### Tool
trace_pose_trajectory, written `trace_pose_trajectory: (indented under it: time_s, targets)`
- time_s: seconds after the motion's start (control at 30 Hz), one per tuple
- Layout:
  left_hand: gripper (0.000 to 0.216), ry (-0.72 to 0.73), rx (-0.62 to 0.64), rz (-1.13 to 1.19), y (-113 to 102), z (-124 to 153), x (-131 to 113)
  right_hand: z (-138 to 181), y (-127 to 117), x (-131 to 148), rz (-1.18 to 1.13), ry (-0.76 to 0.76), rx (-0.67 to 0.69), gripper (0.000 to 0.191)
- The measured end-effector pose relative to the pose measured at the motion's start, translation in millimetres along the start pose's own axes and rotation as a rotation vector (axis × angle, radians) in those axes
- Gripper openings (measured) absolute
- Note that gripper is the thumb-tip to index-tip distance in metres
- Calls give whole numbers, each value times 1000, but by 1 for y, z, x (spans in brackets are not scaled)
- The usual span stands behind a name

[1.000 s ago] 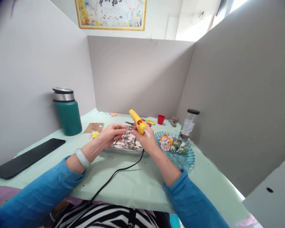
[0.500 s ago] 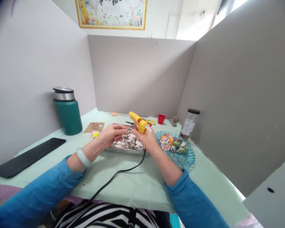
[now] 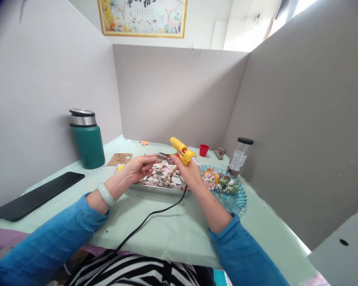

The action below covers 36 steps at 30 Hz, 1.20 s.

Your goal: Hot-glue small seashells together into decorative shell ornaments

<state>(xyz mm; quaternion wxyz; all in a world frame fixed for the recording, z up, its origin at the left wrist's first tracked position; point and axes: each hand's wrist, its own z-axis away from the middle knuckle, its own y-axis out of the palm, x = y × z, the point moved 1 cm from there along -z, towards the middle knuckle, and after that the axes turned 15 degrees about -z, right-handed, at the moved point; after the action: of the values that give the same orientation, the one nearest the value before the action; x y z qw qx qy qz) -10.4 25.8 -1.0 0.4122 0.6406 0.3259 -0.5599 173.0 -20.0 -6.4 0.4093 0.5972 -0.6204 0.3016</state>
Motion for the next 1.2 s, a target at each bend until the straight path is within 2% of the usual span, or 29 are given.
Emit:
trace_pose_trajectory:
  time_s: [0.17,0.3,0.6,1.2]
  targets:
    - [9,5,-14,66,-2,2,-5,5,1,8,39,79,200,38]
    - [10,30,-28,103,-4,3,-9,6,-1,8,45,113,274,35]
    - [12,93,-39,179,-1,8,-18,6,-3,5,114,153,301,34]
    - [21,165,-80,74,-7,3,-12,6,-3,5,125,162,290,33]
